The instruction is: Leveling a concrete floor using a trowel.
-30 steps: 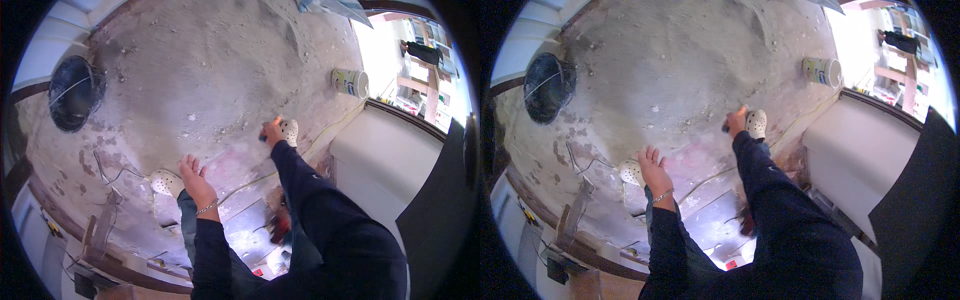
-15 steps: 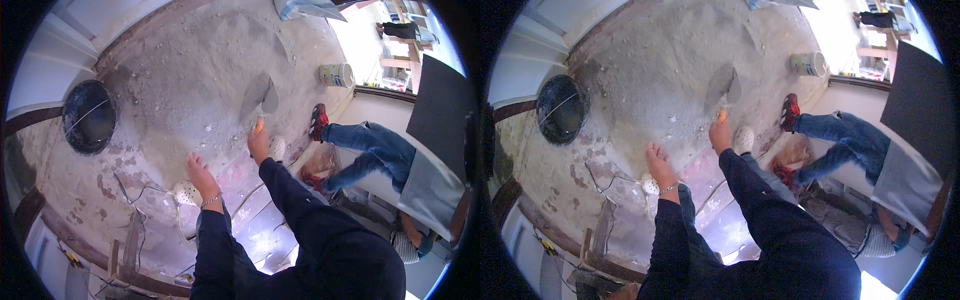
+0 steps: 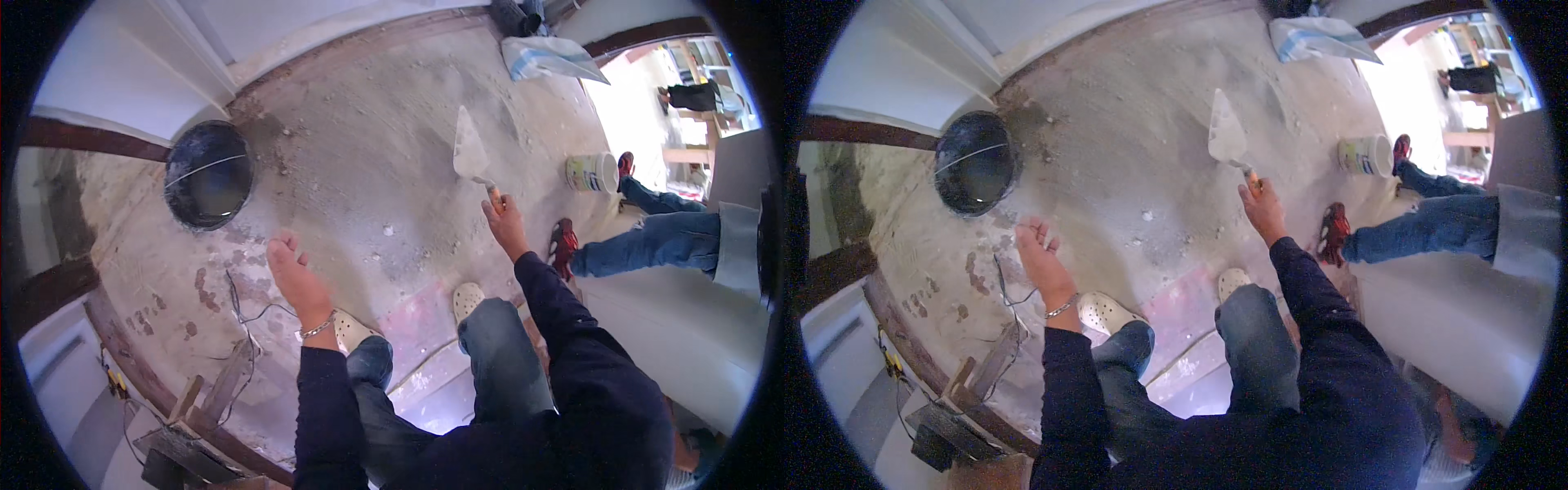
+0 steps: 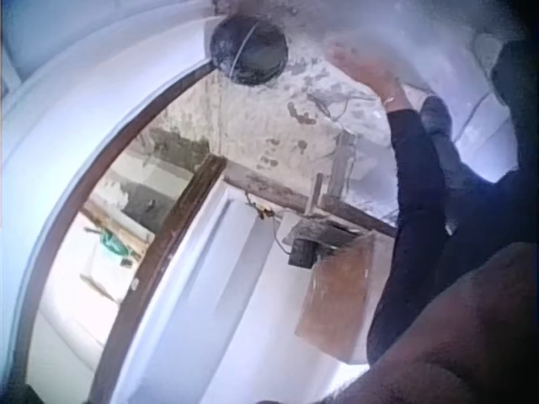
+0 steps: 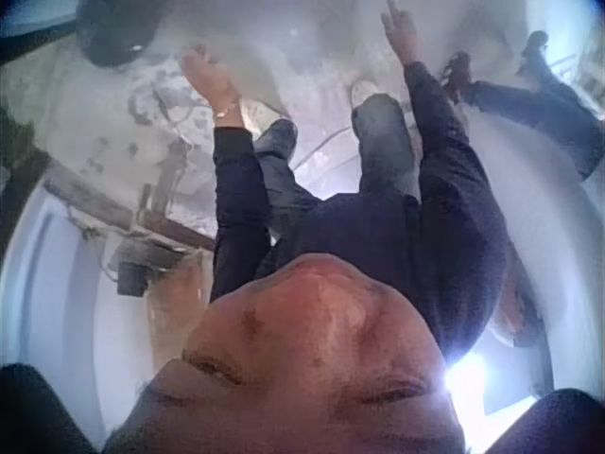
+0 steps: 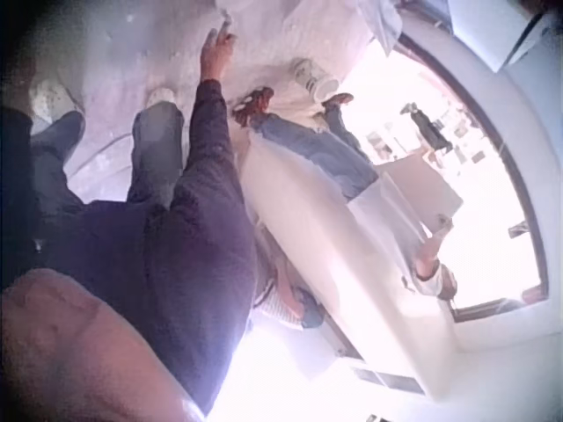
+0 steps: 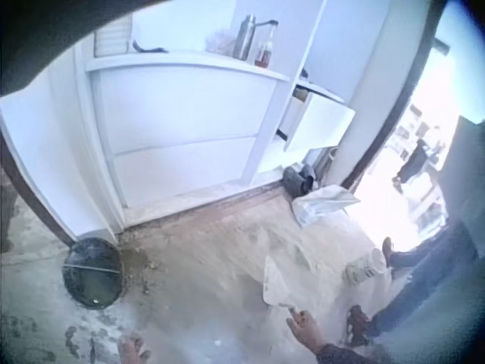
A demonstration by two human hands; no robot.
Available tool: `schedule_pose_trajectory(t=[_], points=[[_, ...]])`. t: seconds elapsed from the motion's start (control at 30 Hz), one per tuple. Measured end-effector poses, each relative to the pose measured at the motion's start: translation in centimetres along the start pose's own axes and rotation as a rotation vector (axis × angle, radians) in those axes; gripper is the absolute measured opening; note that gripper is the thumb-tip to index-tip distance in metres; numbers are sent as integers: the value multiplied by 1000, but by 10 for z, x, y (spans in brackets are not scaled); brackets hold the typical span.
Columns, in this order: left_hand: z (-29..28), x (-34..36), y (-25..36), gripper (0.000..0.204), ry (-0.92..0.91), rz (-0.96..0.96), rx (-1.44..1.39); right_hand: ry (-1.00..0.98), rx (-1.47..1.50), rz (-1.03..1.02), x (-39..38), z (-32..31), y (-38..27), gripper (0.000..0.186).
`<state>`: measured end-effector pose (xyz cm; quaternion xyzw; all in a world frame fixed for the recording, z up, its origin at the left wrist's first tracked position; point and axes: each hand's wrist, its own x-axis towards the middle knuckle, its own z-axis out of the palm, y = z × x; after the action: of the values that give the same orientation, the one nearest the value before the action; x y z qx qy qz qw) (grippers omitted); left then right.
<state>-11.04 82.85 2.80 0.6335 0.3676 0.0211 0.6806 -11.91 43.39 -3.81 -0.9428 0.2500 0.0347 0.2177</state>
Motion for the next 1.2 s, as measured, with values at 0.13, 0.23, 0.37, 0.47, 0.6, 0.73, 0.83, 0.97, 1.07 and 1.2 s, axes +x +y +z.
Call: schedule_pose_trajectory(t=[0.13, 0.23, 0.37, 0.47, 0.6, 0.73, 0.83, 0.97, 1.07, 1.2], points=[[-19, -4, 33, 51, 72, 187, -91, -221, 81, -174, 16, 2, -35, 43], [-26, -27, 57, 49, 108, 292, -165, -439, 157, -411, 21, 12, -56, 45], [-36, -64, 79, 52, 159, 473, -260, -592, -119, -600, 27, 16, -65, 49], [-37, -95, 95, 55, 189, 589, -287, -605, -155, -689, 54, 28, -27, 52], [-38, -127, 100, 51, 205, 673, -340, -549, -194, -825, 71, 16, 6, 56], [-30, -150, 96, 53, 264, 621, -410, -514, -240, -606, 83, 17, 30, 57], [-34, -163, 93, 54, 291, 651, -373, -503, -268, -613, 98, 15, 41, 61], [-37, -177, 98, 56, 367, 653, -426, -414, -282, -609, 128, 17, 70, 64], [-40, -189, 98, 56, 431, 637, -444, -421, -309, -560, 125, 8, 65, 66], [-44, -203, 97, 53, 488, 638, -455, -392, -296, -456, 135, 6, 79, 68]])
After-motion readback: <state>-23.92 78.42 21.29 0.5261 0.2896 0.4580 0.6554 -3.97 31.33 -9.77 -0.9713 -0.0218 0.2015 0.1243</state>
